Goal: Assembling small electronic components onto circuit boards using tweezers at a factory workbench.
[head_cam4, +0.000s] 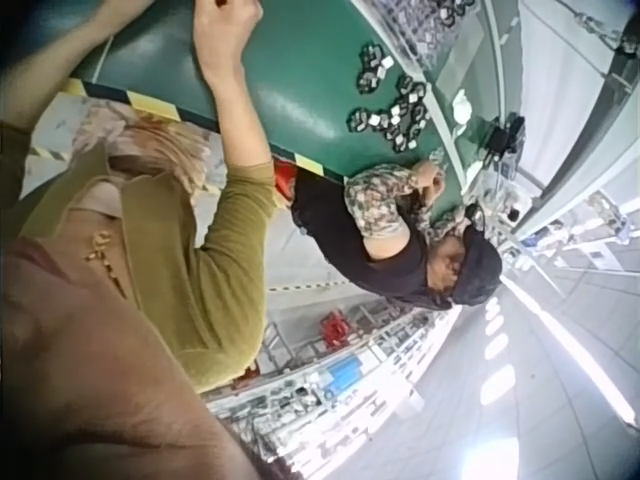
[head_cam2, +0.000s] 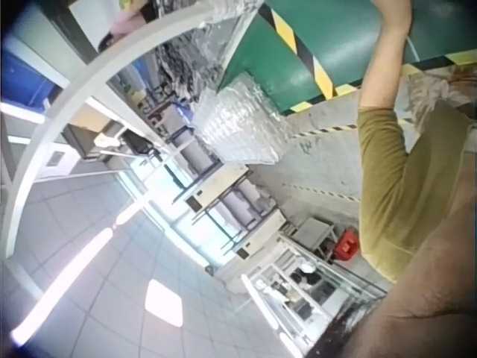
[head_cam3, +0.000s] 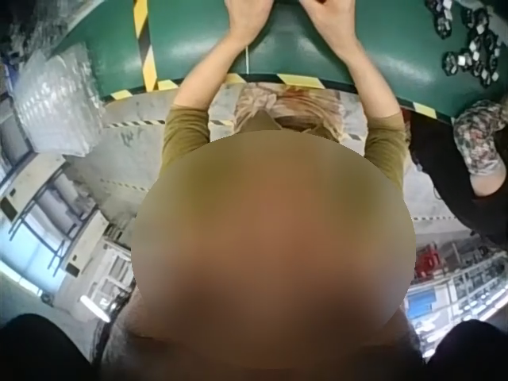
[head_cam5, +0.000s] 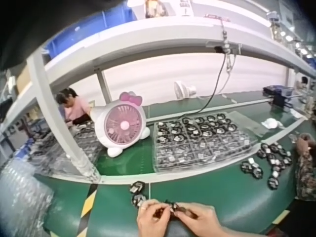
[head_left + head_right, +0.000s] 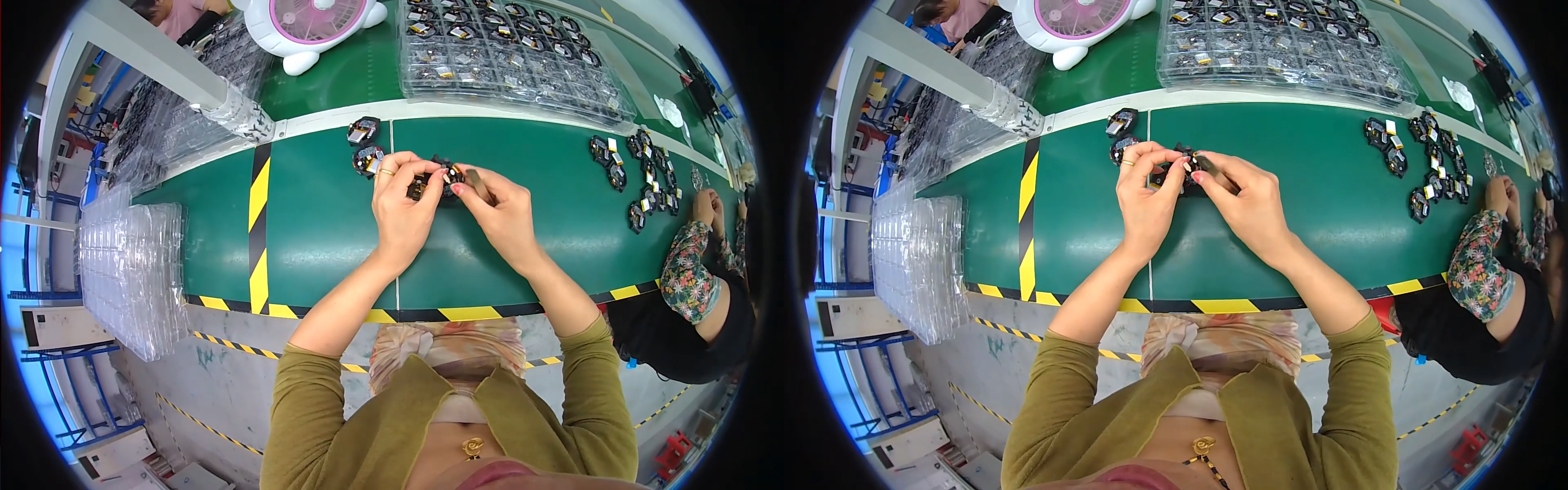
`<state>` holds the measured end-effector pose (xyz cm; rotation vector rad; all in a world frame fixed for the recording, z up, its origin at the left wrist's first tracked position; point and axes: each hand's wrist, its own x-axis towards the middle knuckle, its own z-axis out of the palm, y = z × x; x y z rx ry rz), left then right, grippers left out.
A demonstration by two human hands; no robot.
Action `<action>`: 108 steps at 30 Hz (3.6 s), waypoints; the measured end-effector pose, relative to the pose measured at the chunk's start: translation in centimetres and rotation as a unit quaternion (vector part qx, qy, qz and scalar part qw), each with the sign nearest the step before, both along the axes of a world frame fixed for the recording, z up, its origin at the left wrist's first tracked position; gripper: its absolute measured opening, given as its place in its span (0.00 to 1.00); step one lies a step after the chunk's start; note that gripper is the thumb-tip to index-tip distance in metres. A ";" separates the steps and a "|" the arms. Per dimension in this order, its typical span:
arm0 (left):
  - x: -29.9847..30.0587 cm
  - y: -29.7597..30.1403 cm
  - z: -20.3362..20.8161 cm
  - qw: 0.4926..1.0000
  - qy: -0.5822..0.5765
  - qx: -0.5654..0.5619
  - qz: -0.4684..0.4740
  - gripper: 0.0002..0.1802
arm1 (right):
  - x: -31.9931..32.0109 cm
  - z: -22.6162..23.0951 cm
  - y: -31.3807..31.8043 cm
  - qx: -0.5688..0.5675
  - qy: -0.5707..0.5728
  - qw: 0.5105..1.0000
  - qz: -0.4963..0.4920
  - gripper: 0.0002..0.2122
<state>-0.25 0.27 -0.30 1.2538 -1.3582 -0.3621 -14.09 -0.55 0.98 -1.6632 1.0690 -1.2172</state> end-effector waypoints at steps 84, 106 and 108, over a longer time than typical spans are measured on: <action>2.4 -0.9 1.7 0.786 0.409 0.398 -0.236 0.15 | -1.9 1.0 -0.9 -0.238 0.320 0.915 0.061 0.14; 1.8 -0.7 1.7 0.787 0.478 0.341 -0.190 0.11 | -1.1 0.2 -1.4 0.174 -0.244 0.950 0.088 0.08; 1.7 -0.7 1.7 0.787 0.478 0.343 -0.187 0.11 | -1.0 0.3 -1.5 0.179 -0.246 0.949 0.082 0.08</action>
